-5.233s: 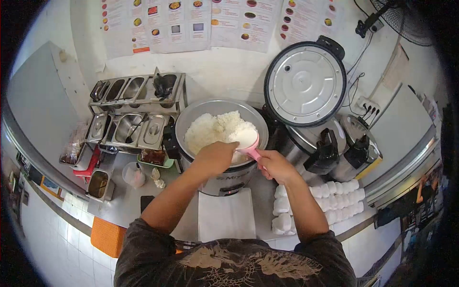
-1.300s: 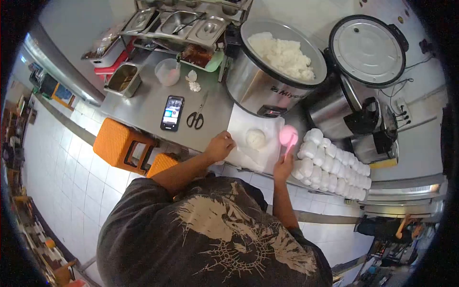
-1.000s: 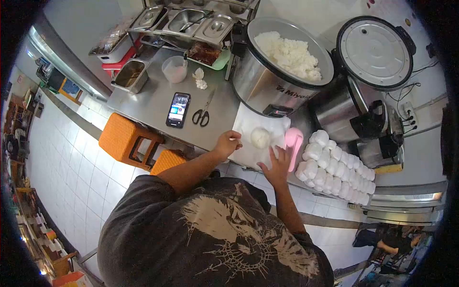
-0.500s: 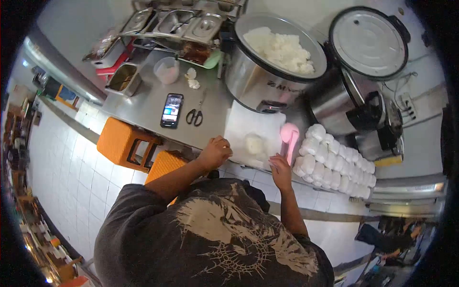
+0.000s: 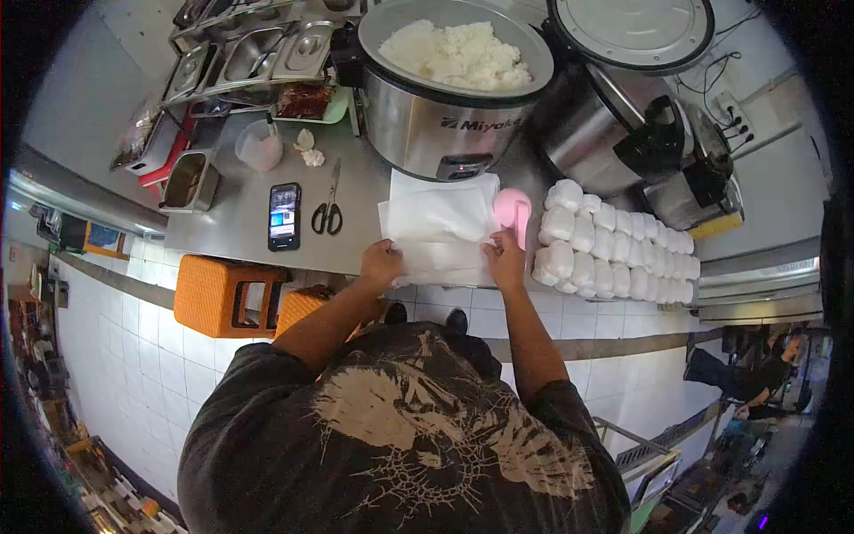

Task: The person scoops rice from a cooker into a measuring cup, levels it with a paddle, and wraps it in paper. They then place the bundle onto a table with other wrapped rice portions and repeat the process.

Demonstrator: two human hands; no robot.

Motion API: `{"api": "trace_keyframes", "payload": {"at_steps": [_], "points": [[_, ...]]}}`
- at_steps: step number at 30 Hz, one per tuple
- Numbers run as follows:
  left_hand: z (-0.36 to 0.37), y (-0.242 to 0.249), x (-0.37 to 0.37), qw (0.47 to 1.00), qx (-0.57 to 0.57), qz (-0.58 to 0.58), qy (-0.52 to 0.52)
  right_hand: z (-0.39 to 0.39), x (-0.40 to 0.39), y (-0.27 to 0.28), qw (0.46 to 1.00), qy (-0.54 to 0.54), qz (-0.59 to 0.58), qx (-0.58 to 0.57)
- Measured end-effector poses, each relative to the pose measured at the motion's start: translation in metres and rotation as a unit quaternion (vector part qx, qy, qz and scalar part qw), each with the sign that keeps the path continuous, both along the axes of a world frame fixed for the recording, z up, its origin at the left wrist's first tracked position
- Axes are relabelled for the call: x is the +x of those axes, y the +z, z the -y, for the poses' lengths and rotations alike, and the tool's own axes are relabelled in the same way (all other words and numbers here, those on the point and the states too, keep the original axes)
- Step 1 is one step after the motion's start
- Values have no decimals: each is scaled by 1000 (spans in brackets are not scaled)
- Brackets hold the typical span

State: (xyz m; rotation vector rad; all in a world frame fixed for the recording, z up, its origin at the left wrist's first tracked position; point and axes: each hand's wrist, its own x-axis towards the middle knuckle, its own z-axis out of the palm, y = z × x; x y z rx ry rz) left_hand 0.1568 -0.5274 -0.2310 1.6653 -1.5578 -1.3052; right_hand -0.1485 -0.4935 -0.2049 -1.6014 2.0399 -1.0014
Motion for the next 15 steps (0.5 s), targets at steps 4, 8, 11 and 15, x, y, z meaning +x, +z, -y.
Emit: {"api": "trace_keyframes", "payload": {"at_steps": [4,8,11,15], "points": [[-9,24,3,997,-43,53,18,-18,19,18,992,-42,-37,-115],[1,37,8,989,140,-30,37,-52,51,22,973,136,-143,-123],[20,40,13,990,79,95,-70,-61,79,22,956,219,-190,-51],[67,24,2,970,-101,197,-97,-57,78,32,942,222,-247,51]]}}
